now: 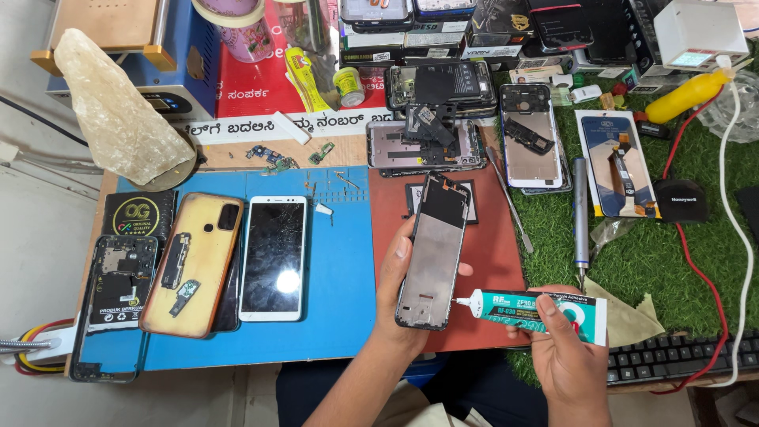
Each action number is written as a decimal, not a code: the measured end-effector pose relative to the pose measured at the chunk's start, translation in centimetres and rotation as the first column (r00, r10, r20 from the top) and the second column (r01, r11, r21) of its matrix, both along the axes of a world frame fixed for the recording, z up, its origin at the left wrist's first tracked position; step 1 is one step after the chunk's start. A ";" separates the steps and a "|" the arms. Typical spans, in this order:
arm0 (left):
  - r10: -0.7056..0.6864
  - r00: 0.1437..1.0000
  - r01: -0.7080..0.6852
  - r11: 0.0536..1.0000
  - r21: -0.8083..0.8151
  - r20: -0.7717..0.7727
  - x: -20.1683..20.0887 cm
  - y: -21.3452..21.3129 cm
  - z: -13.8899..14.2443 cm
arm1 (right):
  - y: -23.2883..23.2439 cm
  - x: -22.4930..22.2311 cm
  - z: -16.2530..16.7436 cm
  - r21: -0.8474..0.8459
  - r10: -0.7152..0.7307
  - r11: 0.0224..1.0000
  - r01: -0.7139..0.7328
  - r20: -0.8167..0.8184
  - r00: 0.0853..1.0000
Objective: The person first uses a screwdriver on the internals of a disassembled smartphone lying on the work mat. They then pick up a tube of adhesive and squeeze it along the edges of the phone's midframe, rotating the frame to apply adhesive around its perimeter.
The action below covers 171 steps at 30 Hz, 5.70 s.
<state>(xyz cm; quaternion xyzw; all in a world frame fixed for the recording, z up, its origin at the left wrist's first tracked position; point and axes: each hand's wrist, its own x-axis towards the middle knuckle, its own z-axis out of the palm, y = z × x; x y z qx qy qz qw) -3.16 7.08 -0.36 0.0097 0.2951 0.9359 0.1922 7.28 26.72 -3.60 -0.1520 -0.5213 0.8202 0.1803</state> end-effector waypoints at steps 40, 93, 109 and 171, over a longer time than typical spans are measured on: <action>-0.002 1.000 0.003 1.000 -0.024 0.018 0.1 0.0 0.0 | -0.3 -0.3 0.3 0.006 -0.017 1.000 0.017 -0.002 1.000; -0.014 1.000 0.015 0.998 -0.057 0.011 -0.1 -0.2 0.6 | -0.5 -0.4 0.3 0.003 -0.045 0.999 0.045 0.029 0.999; -0.010 1.000 0.010 0.999 -0.033 -0.009 -0.1 -0.2 0.5 | -0.5 -0.5 0.3 -0.001 -0.075 0.997 0.075 0.033 0.997; -0.018 1.000 0.018 1.000 -0.005 -0.006 -0.1 -0.2 0.3 | -0.7 -0.7 0.2 -0.026 -0.098 0.995 0.096 -0.050 0.994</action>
